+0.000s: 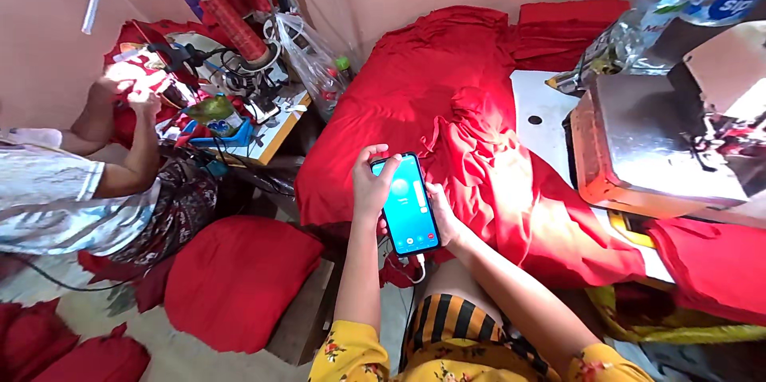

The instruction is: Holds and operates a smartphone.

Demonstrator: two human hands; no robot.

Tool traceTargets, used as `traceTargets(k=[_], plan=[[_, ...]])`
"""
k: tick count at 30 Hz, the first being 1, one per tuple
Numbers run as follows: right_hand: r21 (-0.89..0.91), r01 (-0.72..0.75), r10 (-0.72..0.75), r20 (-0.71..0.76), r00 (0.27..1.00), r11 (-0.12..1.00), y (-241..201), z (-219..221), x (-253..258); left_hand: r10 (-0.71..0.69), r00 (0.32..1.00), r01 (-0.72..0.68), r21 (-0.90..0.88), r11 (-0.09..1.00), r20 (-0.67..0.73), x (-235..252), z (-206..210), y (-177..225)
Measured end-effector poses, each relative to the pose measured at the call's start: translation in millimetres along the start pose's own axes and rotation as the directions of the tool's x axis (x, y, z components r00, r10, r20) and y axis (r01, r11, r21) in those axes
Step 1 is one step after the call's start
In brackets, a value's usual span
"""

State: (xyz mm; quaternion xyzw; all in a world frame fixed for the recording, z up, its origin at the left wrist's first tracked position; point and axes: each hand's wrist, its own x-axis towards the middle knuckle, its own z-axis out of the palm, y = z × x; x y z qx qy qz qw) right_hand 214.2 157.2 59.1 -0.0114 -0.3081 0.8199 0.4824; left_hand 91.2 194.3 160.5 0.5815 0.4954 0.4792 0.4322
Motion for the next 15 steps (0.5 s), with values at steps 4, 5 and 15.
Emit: traceTargets(k=[4, 5, 15], plan=[[0.015, 0.001, -0.001, 0.014, 1.000, 1.000, 0.9, -1.1, 0.7, 0.001, 1.000, -0.001, -0.014, 1.000, 0.014, 1.0, 0.2, -1.1], [0.013, 0.002, -0.002, 0.005, 1.000, 1.000, 1.1, -0.9, 0.6, 0.000, 1.000, 0.001, -0.016, 1.000, 0.016, 1.4, 0.6, -1.3], [0.013, -0.018, 0.019, -0.033, 0.999, 1.000, 1.0, 0.8, 0.3, -0.020, 0.999, 0.020, 0.000, 1.000, 0.028, 2.3, -0.9, -3.9]])
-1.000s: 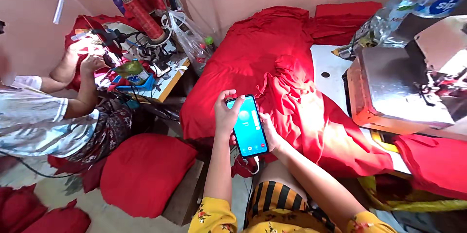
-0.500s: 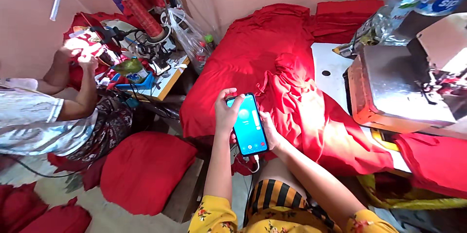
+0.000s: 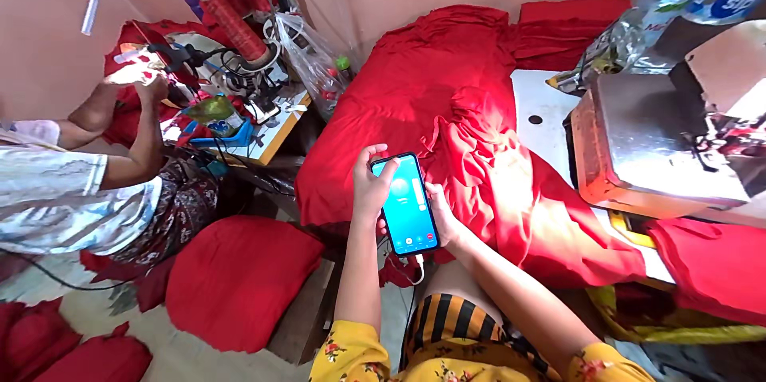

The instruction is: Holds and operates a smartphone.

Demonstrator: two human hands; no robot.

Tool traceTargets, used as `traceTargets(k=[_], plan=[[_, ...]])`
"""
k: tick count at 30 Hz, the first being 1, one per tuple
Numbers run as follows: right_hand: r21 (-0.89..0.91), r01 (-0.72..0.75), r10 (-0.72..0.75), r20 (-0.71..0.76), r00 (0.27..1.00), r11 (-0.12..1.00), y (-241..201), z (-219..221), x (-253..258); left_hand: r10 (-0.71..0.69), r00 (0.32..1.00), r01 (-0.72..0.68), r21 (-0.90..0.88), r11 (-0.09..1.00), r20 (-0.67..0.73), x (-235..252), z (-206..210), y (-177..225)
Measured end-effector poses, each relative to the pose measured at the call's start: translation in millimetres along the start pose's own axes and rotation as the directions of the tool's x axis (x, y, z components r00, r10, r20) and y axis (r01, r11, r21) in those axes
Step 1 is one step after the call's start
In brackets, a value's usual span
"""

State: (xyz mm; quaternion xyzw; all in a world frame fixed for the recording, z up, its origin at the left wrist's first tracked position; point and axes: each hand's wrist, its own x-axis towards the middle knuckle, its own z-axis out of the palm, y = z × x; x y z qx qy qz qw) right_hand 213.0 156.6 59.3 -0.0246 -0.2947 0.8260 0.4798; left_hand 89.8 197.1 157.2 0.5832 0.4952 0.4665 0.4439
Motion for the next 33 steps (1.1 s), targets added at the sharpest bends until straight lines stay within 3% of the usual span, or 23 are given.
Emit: traceTargets(k=[7, 10, 13, 18, 26, 33], plan=[[0.003, 0.056, -0.056, -0.039, 0.998, 0.998, -1, 3, -1, -0.071, 0.961, 0.068, 0.018, 0.998, 0.269, -15, -23, 0], [-0.010, 0.077, -0.077, -0.098, 0.992, 0.997, 0, 4, -1, -0.159, 0.955, 0.187, -0.093, 0.978, 0.249, -29, -25, -4], [-0.027, 0.072, -0.076, -0.154, 0.985, 0.997, 0, 7, -2, -0.204, 0.968, 0.227, -0.169, 0.959, 0.143, -39, -20, -8], [-0.092, 0.071, -0.094, -0.275, 0.957, 0.993, -1, 13, -2, -0.173, 0.982, 0.185, -0.203, 0.962, 0.076, -48, -16, -15], [-0.059, 0.066, -0.080, -0.277, 0.958, 0.996, 0, 14, -1, -0.095, 0.992, 0.115, -0.249, 0.962, 0.088, -51, -18, -25], [-0.068, 0.082, -0.096, -0.242, 0.965, 0.994, 0, 12, -3, 0.091, 0.987, -0.057, -0.236, 0.970, 0.135, -52, -19, -42]])
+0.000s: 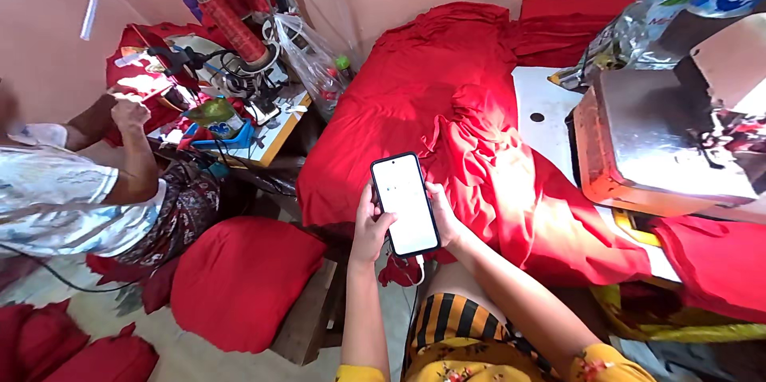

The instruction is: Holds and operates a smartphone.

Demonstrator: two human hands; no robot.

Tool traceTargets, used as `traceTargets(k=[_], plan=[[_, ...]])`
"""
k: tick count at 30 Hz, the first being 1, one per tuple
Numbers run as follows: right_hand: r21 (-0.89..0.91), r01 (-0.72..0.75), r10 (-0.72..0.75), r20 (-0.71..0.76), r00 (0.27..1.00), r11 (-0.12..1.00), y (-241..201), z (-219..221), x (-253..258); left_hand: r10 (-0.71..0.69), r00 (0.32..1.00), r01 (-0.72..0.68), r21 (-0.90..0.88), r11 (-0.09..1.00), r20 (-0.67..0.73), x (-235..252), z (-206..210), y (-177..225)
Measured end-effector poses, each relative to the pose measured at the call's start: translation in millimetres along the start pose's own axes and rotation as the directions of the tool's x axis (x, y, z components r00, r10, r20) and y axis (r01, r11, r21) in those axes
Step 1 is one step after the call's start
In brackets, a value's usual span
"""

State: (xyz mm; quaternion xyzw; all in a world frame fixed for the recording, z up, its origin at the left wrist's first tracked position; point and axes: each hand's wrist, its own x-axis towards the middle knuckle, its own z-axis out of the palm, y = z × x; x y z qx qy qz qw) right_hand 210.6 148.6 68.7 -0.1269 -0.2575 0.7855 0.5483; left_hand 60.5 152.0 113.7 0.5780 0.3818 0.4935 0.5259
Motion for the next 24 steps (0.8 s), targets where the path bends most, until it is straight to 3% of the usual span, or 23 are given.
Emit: traceTargets(k=[4, 10, 24], plan=[[0.011, -0.011, 0.011, 0.003, 1.000, 1.000, 1, 0, 0, -0.014, 0.997, 0.016, 0.020, 1.000, -0.081, 3, 7, 5], [0.000, -0.021, 0.021, -0.024, 0.999, 1.000, -1, 2, -1, -0.176, 0.947, 0.194, 0.044, 0.980, -0.271, 11, 19, 22], [0.022, 0.000, -0.001, 0.066, 0.998, 1.000, 3, -6, 1, -0.237, 0.936, 0.246, 0.002, 0.969, -0.259, 11, 16, 19]])
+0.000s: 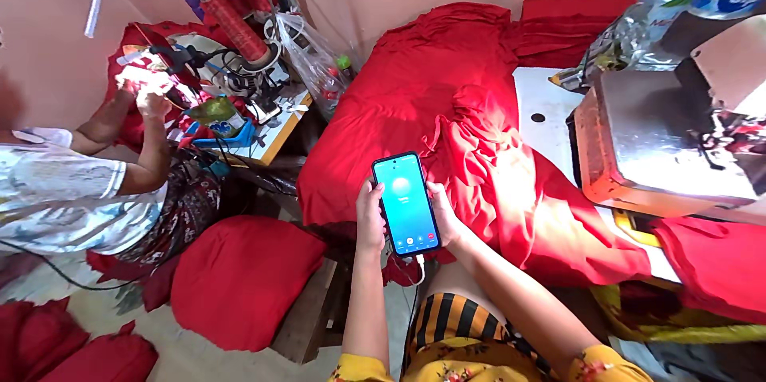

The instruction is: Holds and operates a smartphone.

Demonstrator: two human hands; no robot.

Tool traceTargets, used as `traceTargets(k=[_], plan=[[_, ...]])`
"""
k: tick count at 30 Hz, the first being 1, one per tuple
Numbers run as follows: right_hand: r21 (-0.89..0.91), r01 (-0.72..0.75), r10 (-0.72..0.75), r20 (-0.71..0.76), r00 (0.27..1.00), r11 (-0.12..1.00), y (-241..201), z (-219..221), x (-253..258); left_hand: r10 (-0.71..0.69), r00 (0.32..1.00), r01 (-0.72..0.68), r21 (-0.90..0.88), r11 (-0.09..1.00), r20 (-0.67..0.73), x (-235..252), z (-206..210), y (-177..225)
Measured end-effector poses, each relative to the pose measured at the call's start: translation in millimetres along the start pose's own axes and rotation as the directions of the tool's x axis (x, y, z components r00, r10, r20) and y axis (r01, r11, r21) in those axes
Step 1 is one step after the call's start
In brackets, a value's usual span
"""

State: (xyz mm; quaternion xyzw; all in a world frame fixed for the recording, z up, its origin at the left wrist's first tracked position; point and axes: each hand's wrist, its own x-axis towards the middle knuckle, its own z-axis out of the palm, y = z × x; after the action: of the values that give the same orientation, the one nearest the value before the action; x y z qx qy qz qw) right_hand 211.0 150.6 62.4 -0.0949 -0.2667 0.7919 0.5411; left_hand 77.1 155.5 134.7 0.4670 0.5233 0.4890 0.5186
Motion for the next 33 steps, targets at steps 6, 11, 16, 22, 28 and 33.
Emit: traceTargets(k=[6, 11, 16, 22, 28, 33], plan=[[0.053, -0.072, 0.064, 0.146, 0.987, 0.996, 1, -5, 4, 0.155, 0.988, -0.155, 0.169, 0.973, 0.017, 22, 0, 16], [0.050, -0.107, 0.095, 0.199, 0.975, 0.993, 3, -6, 6, 0.293, 0.953, -0.302, 0.273, 0.913, 0.075, 39, 7, 24], [0.032, -0.087, 0.084, 0.108, 0.991, 0.996, 1, -3, 3, 0.278, 0.958, -0.284, 0.315, 0.905, 0.066, 36, 5, 12], [-0.021, -0.019, 0.017, -0.085, 0.996, 1.000, -1, 7, 0, 0.054, 0.966, -0.092, 0.144, 0.985, 0.252, 7, -18, 7], [-0.045, -0.026, 0.020, -0.133, 0.991, 0.999, 0, 5, -1, 0.060, 0.981, -0.057, -0.024, 0.998, 0.184, -1, -16, -7], [-0.048, -0.019, 0.012, -0.139, 0.990, 0.999, -1, 8, -2, 0.029, 0.986, -0.022, -0.046, 0.999, 0.163, -3, -13, -6]])
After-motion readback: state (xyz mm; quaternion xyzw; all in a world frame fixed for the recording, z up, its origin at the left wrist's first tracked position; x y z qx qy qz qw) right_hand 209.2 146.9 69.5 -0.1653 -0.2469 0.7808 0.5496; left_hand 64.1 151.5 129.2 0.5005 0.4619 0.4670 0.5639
